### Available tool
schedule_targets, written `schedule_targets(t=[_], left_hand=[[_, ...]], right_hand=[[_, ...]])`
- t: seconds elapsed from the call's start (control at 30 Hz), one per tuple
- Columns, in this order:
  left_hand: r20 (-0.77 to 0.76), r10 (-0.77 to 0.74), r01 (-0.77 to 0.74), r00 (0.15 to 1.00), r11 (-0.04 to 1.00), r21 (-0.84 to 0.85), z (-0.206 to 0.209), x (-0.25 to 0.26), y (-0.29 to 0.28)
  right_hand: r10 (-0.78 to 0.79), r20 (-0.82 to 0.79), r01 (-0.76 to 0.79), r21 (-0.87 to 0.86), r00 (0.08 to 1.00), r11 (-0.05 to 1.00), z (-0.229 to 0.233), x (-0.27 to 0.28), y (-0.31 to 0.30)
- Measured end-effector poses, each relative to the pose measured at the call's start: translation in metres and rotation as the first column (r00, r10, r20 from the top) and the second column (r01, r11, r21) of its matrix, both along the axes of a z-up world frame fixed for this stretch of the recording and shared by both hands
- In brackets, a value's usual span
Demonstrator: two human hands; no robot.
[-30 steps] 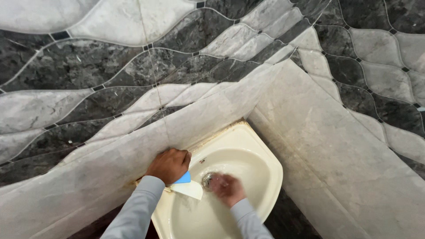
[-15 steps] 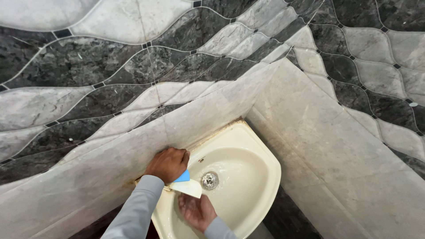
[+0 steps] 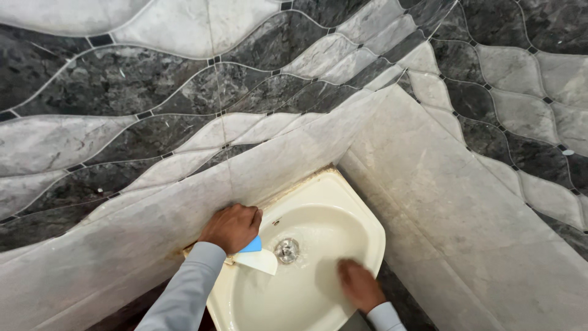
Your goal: The person applies a blue adhesive piece and uses a white material to seal the edge of a corner-mounted sink.
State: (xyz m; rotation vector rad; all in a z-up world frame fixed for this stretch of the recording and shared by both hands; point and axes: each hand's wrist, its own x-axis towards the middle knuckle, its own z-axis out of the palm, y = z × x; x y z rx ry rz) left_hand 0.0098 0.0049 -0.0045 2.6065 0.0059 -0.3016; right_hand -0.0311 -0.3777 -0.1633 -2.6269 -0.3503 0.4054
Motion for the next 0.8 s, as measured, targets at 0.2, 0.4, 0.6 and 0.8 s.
schedule_targets(t=[0.2,0.4,0.6,0.8], left_hand=[[0.001,-0.004,0.004,1.000,1.000,0.029,-0.003,-0.001,0.001],[0.045,0.034,-0.035,0.998,0.999,0.029,-0.005,-0.004,-0.001],[0.065,0.047,-0.049,0.997,0.999,0.019,-0.005,-0.004,-0.002],[0.051,0.002,-0.003,0.999,1.000,0.019,-0.013,-0.002,0.002]], right_hand=[[0.176,-0.449,-0.074,0.235,0.876,0.969,-0.101,-0.067,0.091],[0.161,-0.899,0.756,0.431,0.408,0.493,-0.115,-0.068,0.198],[0.282,-0.929,0.948,0.160,0.238,-0.276,-0.039,-0.024,0.209],[0.470,-0.868,0.986,0.124,0.161,-0.110,0.039,-0.031,0.225]])
